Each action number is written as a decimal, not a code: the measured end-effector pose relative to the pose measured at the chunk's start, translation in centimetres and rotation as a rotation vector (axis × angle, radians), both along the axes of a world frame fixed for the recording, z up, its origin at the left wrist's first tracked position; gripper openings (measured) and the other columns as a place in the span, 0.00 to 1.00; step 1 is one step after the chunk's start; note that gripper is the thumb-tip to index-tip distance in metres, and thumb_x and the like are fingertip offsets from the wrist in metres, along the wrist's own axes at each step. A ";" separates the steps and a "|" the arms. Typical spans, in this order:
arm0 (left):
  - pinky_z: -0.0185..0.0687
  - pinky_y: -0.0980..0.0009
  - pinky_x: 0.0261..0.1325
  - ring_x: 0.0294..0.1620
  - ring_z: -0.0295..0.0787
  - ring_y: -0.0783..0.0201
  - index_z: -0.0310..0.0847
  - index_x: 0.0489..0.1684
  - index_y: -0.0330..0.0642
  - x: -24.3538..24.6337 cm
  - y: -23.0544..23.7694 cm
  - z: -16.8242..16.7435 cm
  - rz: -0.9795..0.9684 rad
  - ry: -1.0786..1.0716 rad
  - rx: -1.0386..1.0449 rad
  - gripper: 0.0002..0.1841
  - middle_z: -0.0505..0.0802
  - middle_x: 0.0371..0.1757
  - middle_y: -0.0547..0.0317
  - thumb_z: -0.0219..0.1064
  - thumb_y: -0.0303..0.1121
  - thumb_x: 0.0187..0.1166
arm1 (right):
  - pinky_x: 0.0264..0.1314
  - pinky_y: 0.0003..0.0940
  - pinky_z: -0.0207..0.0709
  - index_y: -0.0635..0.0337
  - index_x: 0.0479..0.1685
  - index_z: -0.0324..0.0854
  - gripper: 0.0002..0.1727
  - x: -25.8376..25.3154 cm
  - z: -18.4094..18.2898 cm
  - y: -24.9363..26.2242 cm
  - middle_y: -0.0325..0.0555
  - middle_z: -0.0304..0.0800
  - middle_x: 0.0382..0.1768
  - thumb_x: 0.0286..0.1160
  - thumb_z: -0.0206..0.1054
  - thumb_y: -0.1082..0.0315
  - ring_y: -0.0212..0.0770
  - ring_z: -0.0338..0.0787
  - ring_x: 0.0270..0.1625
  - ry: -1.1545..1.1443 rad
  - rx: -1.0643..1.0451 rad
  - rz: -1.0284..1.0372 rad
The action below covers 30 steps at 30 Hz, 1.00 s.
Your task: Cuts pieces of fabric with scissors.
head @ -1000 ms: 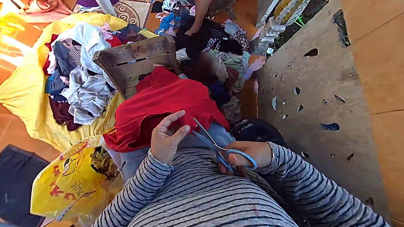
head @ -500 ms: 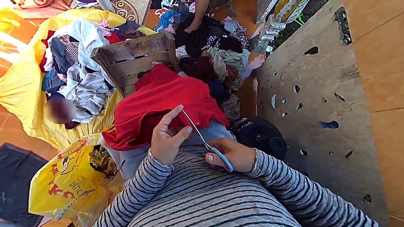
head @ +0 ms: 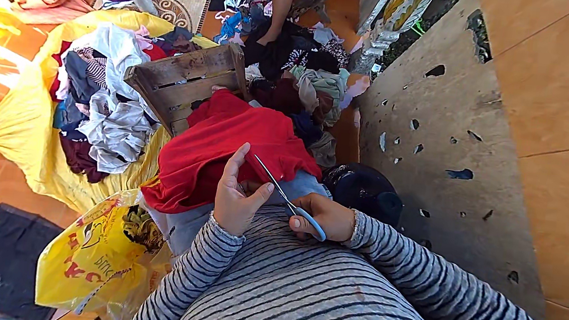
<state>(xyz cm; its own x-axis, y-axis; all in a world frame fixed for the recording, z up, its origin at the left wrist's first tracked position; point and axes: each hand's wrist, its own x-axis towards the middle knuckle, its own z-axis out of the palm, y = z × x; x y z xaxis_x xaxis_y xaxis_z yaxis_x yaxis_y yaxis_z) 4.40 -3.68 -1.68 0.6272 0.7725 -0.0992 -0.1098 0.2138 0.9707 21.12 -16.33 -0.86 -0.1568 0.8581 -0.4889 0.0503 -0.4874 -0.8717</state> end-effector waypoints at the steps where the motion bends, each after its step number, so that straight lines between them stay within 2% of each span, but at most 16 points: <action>1: 0.92 0.76 0.43 0.36 0.92 0.71 0.53 0.89 0.32 0.0 -0.1 0.1 -0.010 0.015 0.010 0.48 0.73 0.82 0.47 0.74 0.16 0.61 | 0.24 0.14 0.69 0.51 0.27 0.78 0.21 0.0 0.1 0.2 0.22 0.80 0.18 0.74 0.68 0.44 0.15 0.77 0.20 -0.004 0.002 0.007; 4: 0.93 0.75 0.42 0.35 0.92 0.70 0.50 0.91 0.33 -0.1 -0.2 0.3 -0.013 0.031 0.022 0.51 0.71 0.83 0.45 0.75 0.16 0.60 | 0.25 0.14 0.69 0.52 0.28 0.78 0.21 0.0 -0.1 0.6 0.21 0.80 0.19 0.75 0.67 0.43 0.15 0.78 0.21 -0.006 0.013 0.020; 7: 0.92 0.76 0.40 0.35 0.92 0.71 0.48 0.91 0.32 -0.3 -0.2 0.1 -0.014 0.035 0.042 0.52 0.69 0.85 0.43 0.76 0.18 0.59 | 0.23 0.15 0.70 0.50 0.25 0.79 0.20 0.0 -0.8 0.6 0.21 0.81 0.17 0.69 0.70 0.44 0.16 0.78 0.19 0.032 0.011 0.000; 9: 0.92 0.76 0.42 0.35 0.92 0.71 0.50 0.90 0.30 -0.4 -0.1 -0.2 -0.021 0.008 0.035 0.50 0.71 0.83 0.44 0.76 0.18 0.61 | 0.23 0.15 0.70 0.50 0.23 0.79 0.20 0.2 -1.2 0.5 0.21 0.81 0.16 0.68 0.72 0.44 0.16 0.79 0.19 0.031 0.008 0.000; 13: 0.90 0.71 0.55 0.47 0.92 0.68 0.71 0.76 0.27 -0.4 0.3 -0.9 0.091 -0.041 -0.050 0.30 0.88 0.65 0.50 0.70 0.20 0.69 | 0.23 0.15 0.71 0.49 0.22 0.79 0.20 0.7 -1.3 0.4 0.21 0.81 0.15 0.68 0.73 0.46 0.17 0.79 0.18 0.020 -0.024 0.010; 15: 0.91 0.68 0.55 0.46 0.93 0.66 0.82 0.63 0.27 -0.1 0.5 -1.0 0.209 -0.026 -0.120 0.20 0.93 0.54 0.52 0.69 0.16 0.70 | 0.22 0.15 0.70 0.49 0.22 0.79 0.20 0.8 -1.5 0.3 0.21 0.81 0.15 0.67 0.74 0.45 0.17 0.78 0.18 0.015 -0.032 0.020; 17: 0.92 0.68 0.53 0.43 0.94 0.65 0.85 0.55 0.28 0.1 0.6 -1.0 0.262 -0.005 -0.160 0.16 0.94 0.49 0.52 0.70 0.14 0.69 | 0.22 0.15 0.70 0.49 0.21 0.79 0.20 0.8 -1.6 0.3 0.21 0.81 0.15 0.66 0.75 0.45 0.17 0.78 0.18 0.007 -0.030 0.028; 19: 0.92 0.69 0.51 0.41 0.93 0.66 0.86 0.54 0.28 0.1 0.7 -1.0 0.280 -0.001 -0.165 0.16 0.94 0.48 0.52 0.70 0.13 0.67 | 0.22 0.16 0.70 0.49 0.21 0.80 0.20 0.8 -1.7 0.4 0.21 0.81 0.15 0.67 0.75 0.45 0.17 0.78 0.18 -0.010 -0.034 0.035; 22: 0.92 0.70 0.48 0.40 0.93 0.67 0.81 0.65 0.28 -0.1 0.7 -1.1 0.250 -0.008 -0.133 0.24 0.92 0.57 0.51 0.71 0.12 0.65 | 0.20 0.16 0.69 0.50 0.24 0.80 0.21 0.8 -1.2 0.9 0.23 0.83 0.16 0.69 0.72 0.43 0.18 0.78 0.17 -0.015 -0.092 0.050; 26: 0.90 0.76 0.43 0.36 0.90 0.72 0.60 0.86 0.29 -0.4 0.3 -1.7 0.153 -0.032 -0.078 0.42 0.81 0.76 0.48 0.71 0.14 0.63 | 0.20 0.16 0.70 0.51 0.28 0.79 0.22 0.2 -1.0 2.0 0.24 0.83 0.18 0.74 0.67 0.42 0.19 0.79 0.18 0.011 -0.108 0.048; 28: 0.89 0.78 0.42 0.35 0.89 0.74 0.50 0.91 0.30 -0.4 0.2 -1.7 0.138 -0.041 -0.065 0.48 0.75 0.81 0.46 0.71 0.14 0.63 | 0.20 0.16 0.71 0.51 0.29 0.79 0.22 -0.1 -1.3 2.4 0.24 0.84 0.19 0.74 0.66 0.41 0.19 0.80 0.18 0.035 -0.090 0.039; 30: 0.89 0.78 0.42 0.34 0.89 0.74 0.45 0.93 0.31 -0.5 0.2 -1.8 0.138 -0.047 -0.061 0.51 0.72 0.82 0.45 0.71 0.15 0.63 | 0.19 0.16 0.70 0.50 0.28 0.79 0.22 -0.3 -1.5 2.8 0.24 0.85 0.19 0.74 0.66 0.40 0.18 0.80 0.18 0.060 -0.072 0.039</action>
<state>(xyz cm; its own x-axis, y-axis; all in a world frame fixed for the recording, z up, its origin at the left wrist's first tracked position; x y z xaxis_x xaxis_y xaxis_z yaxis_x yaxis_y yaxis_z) 3.88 -3.49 -3.46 0.5205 0.8452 -0.1216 -0.1875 0.2521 0.9494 20.86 -13.55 -2.36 -0.2204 0.8137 -0.5378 0.0198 -0.5475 -0.8365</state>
